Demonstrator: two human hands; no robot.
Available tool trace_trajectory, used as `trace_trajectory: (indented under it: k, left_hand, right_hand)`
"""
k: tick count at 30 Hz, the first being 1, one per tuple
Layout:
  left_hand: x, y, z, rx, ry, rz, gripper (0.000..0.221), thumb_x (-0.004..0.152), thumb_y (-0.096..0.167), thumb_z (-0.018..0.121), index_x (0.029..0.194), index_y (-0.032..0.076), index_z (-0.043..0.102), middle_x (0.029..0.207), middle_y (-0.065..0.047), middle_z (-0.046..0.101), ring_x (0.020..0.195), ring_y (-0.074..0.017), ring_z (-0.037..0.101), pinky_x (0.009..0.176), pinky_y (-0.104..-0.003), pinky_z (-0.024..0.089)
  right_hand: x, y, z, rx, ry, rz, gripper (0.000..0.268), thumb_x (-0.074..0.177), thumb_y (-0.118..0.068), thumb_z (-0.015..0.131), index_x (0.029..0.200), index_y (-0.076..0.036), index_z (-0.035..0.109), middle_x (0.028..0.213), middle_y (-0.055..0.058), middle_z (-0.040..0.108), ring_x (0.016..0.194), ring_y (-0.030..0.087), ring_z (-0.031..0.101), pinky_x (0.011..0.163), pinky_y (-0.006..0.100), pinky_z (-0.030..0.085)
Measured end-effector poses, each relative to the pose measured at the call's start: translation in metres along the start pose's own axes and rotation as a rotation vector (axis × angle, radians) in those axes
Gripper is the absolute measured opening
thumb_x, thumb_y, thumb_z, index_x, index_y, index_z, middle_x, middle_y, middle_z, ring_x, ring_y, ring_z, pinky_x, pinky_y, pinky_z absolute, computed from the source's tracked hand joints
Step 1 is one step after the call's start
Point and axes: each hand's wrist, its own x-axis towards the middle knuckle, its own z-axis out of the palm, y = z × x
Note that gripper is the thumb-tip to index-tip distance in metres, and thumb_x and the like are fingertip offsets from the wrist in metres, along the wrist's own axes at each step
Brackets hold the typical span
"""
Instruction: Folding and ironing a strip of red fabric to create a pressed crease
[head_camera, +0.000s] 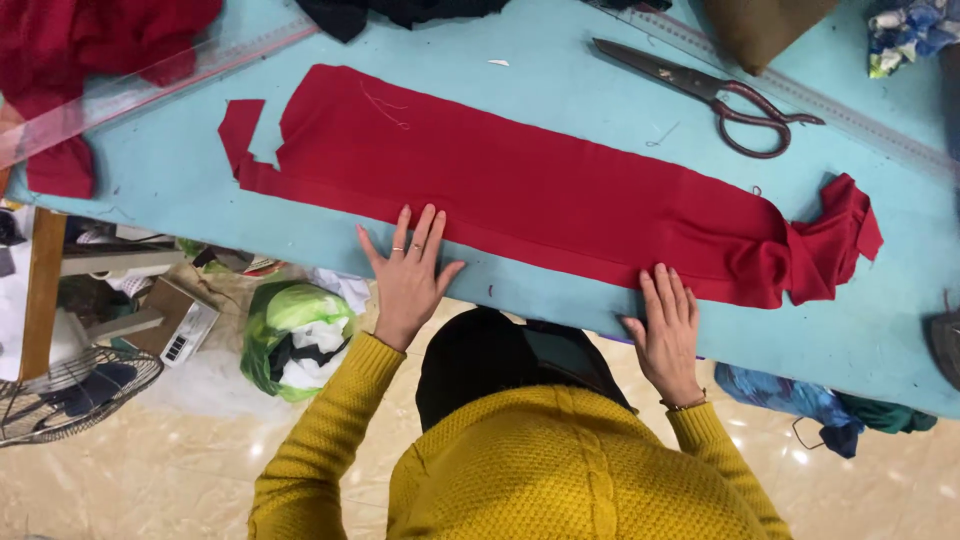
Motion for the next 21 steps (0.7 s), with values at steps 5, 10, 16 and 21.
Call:
trace_trajectory:
  k: [5,10,16,21]
  left_hand:
    - [0.002,-0.006,-0.007,0.023,0.012,0.002,0.065,0.098,0.066,0.047,0.154,0.032,0.048,0.159,0.000,0.047,0.148,-0.0313,0.038,0.109,-0.084,0.011]
    - [0.008,-0.007,-0.005,-0.049,0.010,0.038,0.058,0.097,0.064,0.054,0.142,0.029,0.061,0.148,-0.006,0.056,0.146,-0.0327,0.041,0.113,-0.081,0.011]
    - [0.009,0.001,-0.008,-0.147,-0.051,0.109,0.070,0.097,0.064,0.053,0.155,0.026,0.047,0.163,-0.004,0.041,0.154,-0.0299,0.028,0.118,-0.074,0.010]
    - [0.015,0.012,-0.014,-0.145,-0.053,0.118,0.073,0.098,0.064,0.050,0.157,0.023,0.043,0.167,-0.005,0.035,0.155,-0.0312,0.027,0.116,-0.078,0.005]
  right_hand:
    - [0.000,0.001,-0.003,-0.014,0.022,0.013,0.065,0.105,-0.047,0.042,0.160,-0.013,0.039,0.169,0.012,0.032,0.154,0.033,0.027,0.124,0.052,0.021]
    - [0.000,0.001,-0.002,0.004,0.030,0.024,0.062,0.104,-0.046,0.044,0.159,-0.016,0.042,0.168,0.012,0.033,0.154,0.033,0.027,0.123,0.053,0.022]
    - [0.002,0.004,-0.003,-0.002,0.047,0.048,0.062,0.104,-0.045,0.045,0.159,-0.016,0.041,0.168,0.014,0.033,0.154,0.035,0.027,0.122,0.053,0.023]
    - [0.006,0.007,-0.002,0.037,0.063,0.097,0.060,0.104,-0.047,0.047,0.156,-0.017,0.045,0.168,0.017,0.030,0.154,0.039,0.026,0.122,0.055,0.022]
